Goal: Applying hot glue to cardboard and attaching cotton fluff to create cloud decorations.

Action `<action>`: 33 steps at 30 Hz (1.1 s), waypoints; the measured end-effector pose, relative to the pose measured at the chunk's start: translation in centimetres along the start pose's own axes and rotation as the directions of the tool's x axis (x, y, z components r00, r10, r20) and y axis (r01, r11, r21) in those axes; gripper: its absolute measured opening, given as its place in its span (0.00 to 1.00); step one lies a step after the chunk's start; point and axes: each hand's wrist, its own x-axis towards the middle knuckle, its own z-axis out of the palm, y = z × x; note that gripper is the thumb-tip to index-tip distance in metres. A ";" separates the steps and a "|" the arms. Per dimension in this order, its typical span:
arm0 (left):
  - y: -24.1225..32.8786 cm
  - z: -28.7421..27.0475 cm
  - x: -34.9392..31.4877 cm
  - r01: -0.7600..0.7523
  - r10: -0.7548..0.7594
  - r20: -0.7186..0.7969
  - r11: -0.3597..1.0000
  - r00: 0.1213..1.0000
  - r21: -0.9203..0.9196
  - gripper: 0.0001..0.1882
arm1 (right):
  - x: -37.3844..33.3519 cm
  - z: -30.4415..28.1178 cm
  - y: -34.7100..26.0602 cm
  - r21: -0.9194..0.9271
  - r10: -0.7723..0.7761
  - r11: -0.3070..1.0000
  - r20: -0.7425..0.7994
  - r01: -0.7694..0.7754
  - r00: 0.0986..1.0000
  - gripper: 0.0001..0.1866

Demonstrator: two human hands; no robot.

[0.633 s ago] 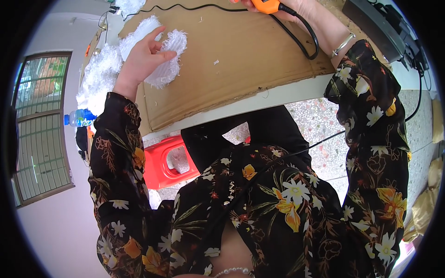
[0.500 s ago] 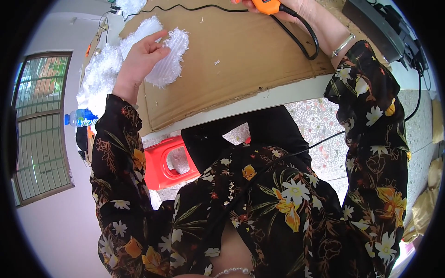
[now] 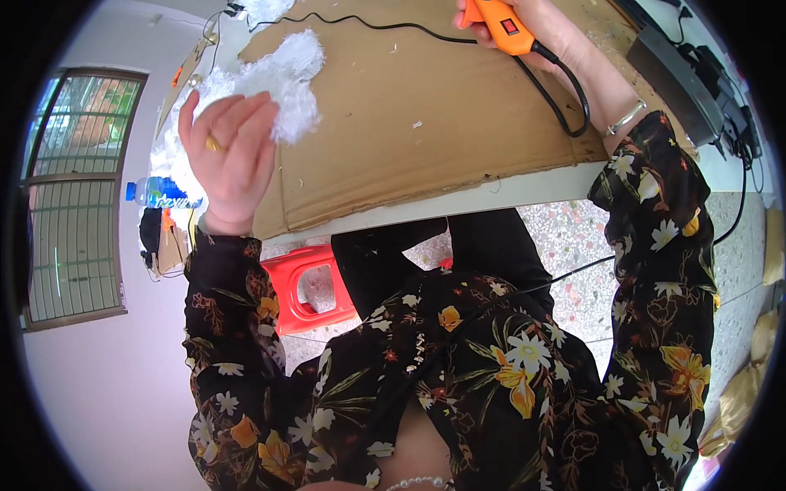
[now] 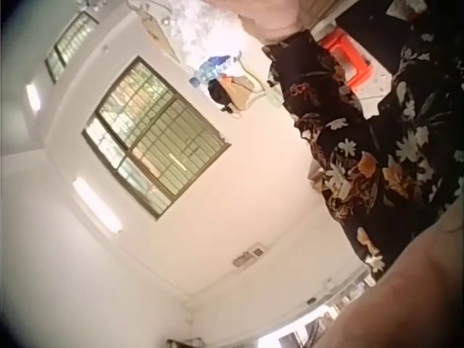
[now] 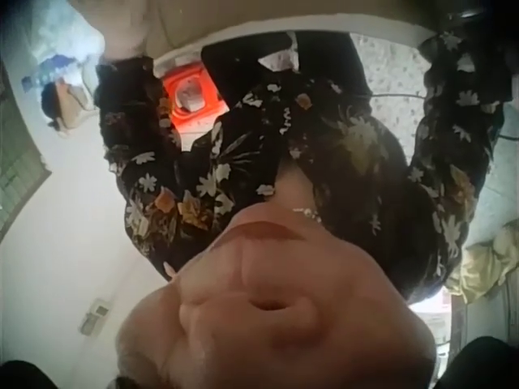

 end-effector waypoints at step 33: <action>-8.8 -5.5 -9.8 0.705 -0.937 -0.278 0.345 0.214 -0.620 0.05 | -1.1 -1.7 -0.7 0.053 -0.019 0.998 0.094 0.014 0.995 0.15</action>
